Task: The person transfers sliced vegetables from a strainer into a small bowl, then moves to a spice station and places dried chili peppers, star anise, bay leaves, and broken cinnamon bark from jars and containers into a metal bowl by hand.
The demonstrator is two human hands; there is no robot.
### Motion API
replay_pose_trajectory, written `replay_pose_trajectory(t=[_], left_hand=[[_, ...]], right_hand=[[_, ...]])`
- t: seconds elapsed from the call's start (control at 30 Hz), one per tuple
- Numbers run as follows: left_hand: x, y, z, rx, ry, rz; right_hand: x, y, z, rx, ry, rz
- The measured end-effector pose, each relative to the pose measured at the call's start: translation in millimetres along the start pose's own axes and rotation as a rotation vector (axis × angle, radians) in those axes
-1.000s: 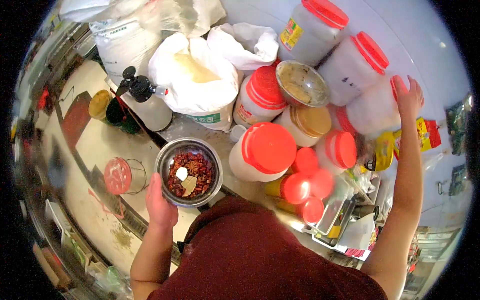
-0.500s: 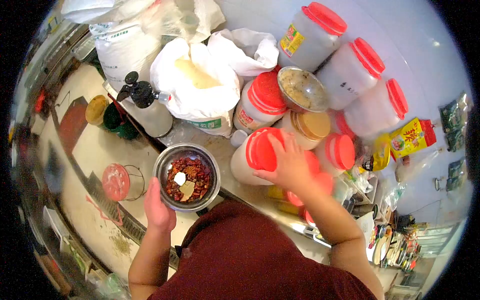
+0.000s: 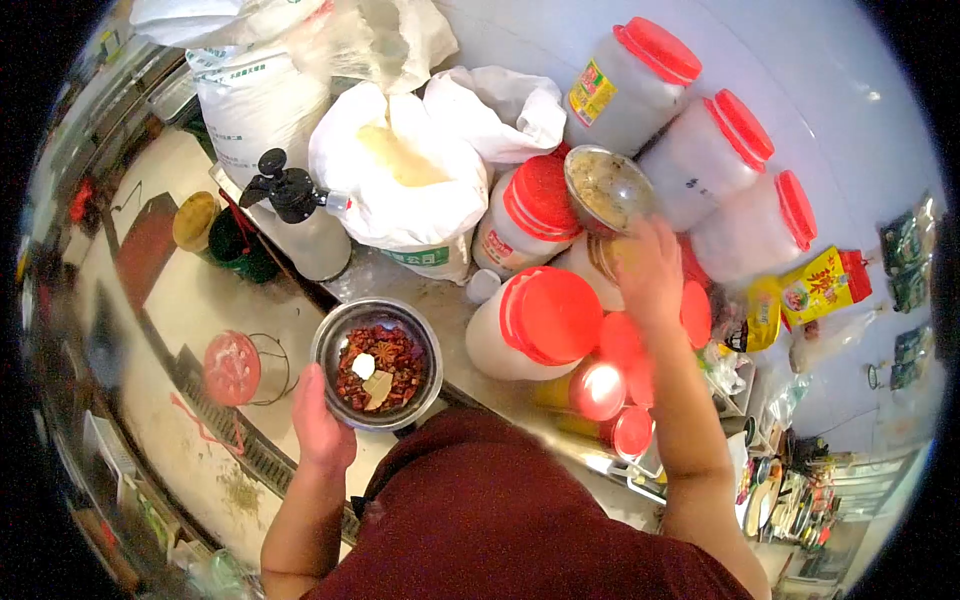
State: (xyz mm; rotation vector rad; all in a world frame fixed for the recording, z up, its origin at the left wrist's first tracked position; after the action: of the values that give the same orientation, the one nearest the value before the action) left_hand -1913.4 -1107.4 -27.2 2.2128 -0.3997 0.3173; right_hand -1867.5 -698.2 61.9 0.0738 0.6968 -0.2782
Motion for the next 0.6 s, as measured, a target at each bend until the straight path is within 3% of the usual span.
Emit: replay_pose_trajectory(t=[0.07, 0.27, 0.47, 0.6], left_hand=[[-2, -1, 2, -0.001, -0.004, -0.004], [-3, 1, 5, 0.007, 0.005, -0.007], [-10, 0, 20, 0.037, 0.112, 0.018], [-10, 13, 8, 0.033, 0.043, 0.018]], right_hand=[[-12, 14, -4, 0.146, -0.156, 0.006], [-4, 37, 16, 0.170, -0.315, -0.048], [31, 52, 44, 0.138, -0.285, -0.011], [-11, 17, 79, 0.022, -0.359, -0.064]])
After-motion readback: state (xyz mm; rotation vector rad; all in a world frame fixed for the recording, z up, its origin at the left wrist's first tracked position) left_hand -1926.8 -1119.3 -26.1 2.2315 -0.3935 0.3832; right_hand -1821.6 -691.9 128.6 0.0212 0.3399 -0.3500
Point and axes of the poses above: each hand's wrist, its own x-axis away from the middle knuckle, its own z-axis out of the back of the hand, y = z × x, the point moved 1 cm from there along -x, towards the middle knuckle, and after that the axes turned 5 degrees about y, right-handed, at the moved point
